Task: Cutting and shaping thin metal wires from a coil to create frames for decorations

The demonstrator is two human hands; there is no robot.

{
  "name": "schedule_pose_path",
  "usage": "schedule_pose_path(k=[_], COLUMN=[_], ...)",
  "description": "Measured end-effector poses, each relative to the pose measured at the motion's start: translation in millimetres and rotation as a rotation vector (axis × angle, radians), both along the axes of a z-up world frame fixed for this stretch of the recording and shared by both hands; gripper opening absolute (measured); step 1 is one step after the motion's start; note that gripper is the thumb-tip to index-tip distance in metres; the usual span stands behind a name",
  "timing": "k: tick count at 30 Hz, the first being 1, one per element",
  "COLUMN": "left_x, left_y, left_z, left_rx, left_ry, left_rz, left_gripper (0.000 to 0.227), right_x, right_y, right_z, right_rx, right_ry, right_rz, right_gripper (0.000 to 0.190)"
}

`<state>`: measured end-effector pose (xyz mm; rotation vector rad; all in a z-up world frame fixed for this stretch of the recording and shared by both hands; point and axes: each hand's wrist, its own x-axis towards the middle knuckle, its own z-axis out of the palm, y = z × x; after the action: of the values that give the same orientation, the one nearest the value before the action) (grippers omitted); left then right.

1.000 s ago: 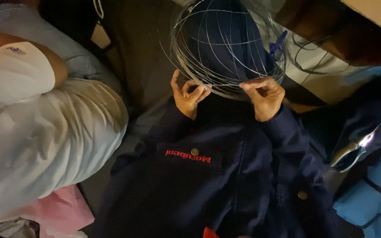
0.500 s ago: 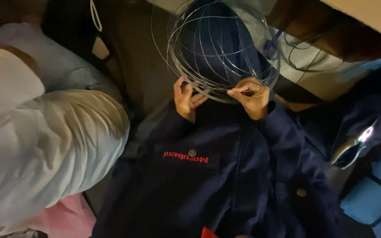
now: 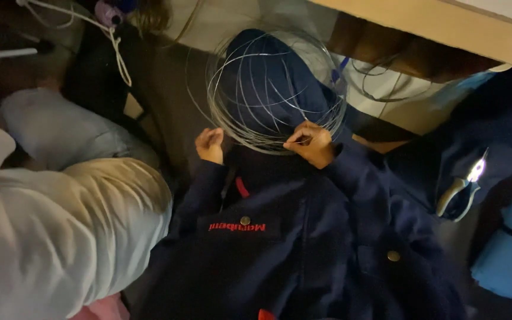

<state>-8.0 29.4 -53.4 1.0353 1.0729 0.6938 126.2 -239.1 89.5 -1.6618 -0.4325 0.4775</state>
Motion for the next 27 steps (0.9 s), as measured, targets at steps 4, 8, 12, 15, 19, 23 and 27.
schedule_pose_path(k=[4, 8, 12, 15, 19, 23, 27], left_x=[1.6, 17.0, 34.7, 43.9, 62.8, 101.9, 144.2], left_y=[36.8, 39.1, 62.5, 55.3, 21.9, -80.2, -163.8], left_z=[-8.9, 153.6, 236.3, 309.0, 335.0, 302.2, 282.2], left_rx=[0.386, 0.145, 0.262, 0.168, -0.206, -0.391, -0.606], left_ry=[-0.219, -0.378, -0.25, -0.38, -0.554, -0.527, -0.885], left_rz=[0.1, -0.076, -0.144, -0.398, -0.696, -0.547, -0.791], left_gripper=[0.04, 0.035, 0.012, 0.023, 0.039, 0.016, 0.02], right_x=[1.2, -0.8, -0.6, 2.7, 3.7, 17.2, 23.3], right_y=[-1.5, -2.3, -4.6, -10.3, -3.9, -27.4, -67.6], right_z=[-9.3, -14.1, -4.3, 8.8, -24.7, 8.7, 39.6], right_rx=[0.033, 0.043, 0.062, 0.132, 0.185, 0.328, 0.691], right_ry=[-0.045, 0.149, 0.244, 0.191, 0.122, 0.116, 0.31], right_rz=[0.017, -0.014, -0.031, 0.009, -0.156, -0.295, -0.438], right_gripper=[0.024, 0.029, 0.025, 0.022, 0.015, 0.013, 0.02])
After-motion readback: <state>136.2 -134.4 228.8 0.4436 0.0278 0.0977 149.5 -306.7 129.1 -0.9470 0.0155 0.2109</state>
